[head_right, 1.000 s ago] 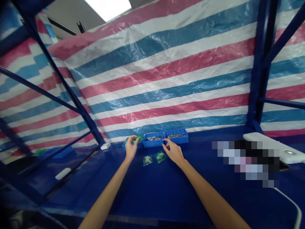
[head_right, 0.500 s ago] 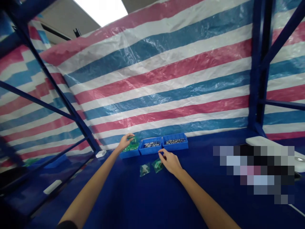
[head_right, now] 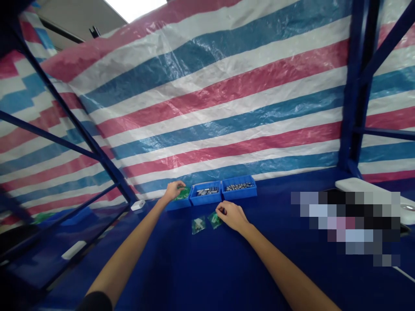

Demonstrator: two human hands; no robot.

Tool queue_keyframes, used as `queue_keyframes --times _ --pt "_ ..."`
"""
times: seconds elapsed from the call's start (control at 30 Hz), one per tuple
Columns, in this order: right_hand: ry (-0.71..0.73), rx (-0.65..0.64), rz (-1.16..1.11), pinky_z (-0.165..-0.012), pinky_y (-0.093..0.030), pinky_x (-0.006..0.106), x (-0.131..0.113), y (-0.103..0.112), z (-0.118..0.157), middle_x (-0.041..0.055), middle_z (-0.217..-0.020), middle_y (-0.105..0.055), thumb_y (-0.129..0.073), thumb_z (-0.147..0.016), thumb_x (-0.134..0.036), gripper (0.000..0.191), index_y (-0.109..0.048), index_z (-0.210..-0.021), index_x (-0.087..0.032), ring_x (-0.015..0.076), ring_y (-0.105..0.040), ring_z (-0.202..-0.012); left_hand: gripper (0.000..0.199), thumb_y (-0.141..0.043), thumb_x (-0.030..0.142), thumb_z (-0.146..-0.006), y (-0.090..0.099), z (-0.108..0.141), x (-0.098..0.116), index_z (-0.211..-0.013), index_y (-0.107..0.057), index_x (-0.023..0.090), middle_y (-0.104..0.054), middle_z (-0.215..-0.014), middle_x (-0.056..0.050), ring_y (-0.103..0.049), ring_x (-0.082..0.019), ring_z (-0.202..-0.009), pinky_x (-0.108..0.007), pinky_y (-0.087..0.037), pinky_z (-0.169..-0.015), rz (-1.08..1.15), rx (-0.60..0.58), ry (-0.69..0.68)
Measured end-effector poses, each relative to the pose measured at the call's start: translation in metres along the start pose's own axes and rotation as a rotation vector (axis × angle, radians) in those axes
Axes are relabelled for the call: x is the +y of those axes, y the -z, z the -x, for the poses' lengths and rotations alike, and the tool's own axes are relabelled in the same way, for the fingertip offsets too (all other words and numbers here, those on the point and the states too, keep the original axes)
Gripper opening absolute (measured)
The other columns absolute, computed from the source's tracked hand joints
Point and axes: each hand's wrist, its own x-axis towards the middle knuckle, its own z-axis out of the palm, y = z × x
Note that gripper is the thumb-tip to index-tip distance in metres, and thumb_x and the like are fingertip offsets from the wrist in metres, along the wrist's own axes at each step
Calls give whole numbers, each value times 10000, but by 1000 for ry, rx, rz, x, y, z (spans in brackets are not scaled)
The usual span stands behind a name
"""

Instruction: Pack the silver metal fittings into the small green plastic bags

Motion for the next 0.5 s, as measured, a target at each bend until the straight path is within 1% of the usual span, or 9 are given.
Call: queue_keyframes --times 0.17,0.27,0.33,0.4,0.43,0.5 --pt "22 -4 23 -575 -353 233 1 0 0 -10 -756 -628 -462 -819 -325 222 -643 -730 -233 121 -562 -652 183 -554 208 -745 -3 2 -5 -887 -664 245 -700 -953 -20 -616 -202 -943 -325 -407 -874 -20 -28 13" --pt "16 -13 28 -570 -355 235 0 0 1 -9 -766 -624 -469 -819 -346 228 -649 -736 -234 120 -566 -655 194 -501 262 -795 -4 5 -5 -900 -662 237 -699 -962 -40 -615 -229 -949 -368 -377 -902 -44 -59 31" --pt "20 -21 26 -595 -378 242 1 -1 2 -6 -818 -628 -499 -804 -368 204 -660 -785 -245 123 -575 -687 233 -467 325 -821 -3 7 -2 -913 -659 228 -697 -965 -59 -613 -254 -947 -406 -355 -915 -59 -76 44" --pt "27 -29 32 -678 -414 268 2 -2 2 10 -918 -625 -548 -770 -419 235 -664 -898 -260 147 -585 -788 288 -447 401 -830 -2 8 3 -911 -656 220 -696 -958 -71 -608 -272 -945 -431 -335 -925 -67 -89 51" --pt "26 -35 42 -741 -422 295 3 -2 2 24 -976 -615 -575 -744 -457 305 -654 -965 -263 170 -580 -864 315 -440 436 -829 -1 9 5 -904 -654 217 -696 -950 -73 -605 -277 -945 -439 -326 -930 -69 -91 50" --pt "9 -53 73 -864 -395 370 6 -4 2 56 -1070 -583 -615 -685 -536 470 -624 -1065 -259 224 -536 -1007 351 -438 483 -821 0 12 12 -898 -647 212 -693 -936 -74 -594 -281 -949 -447 -311 -938 -69 -84 33"
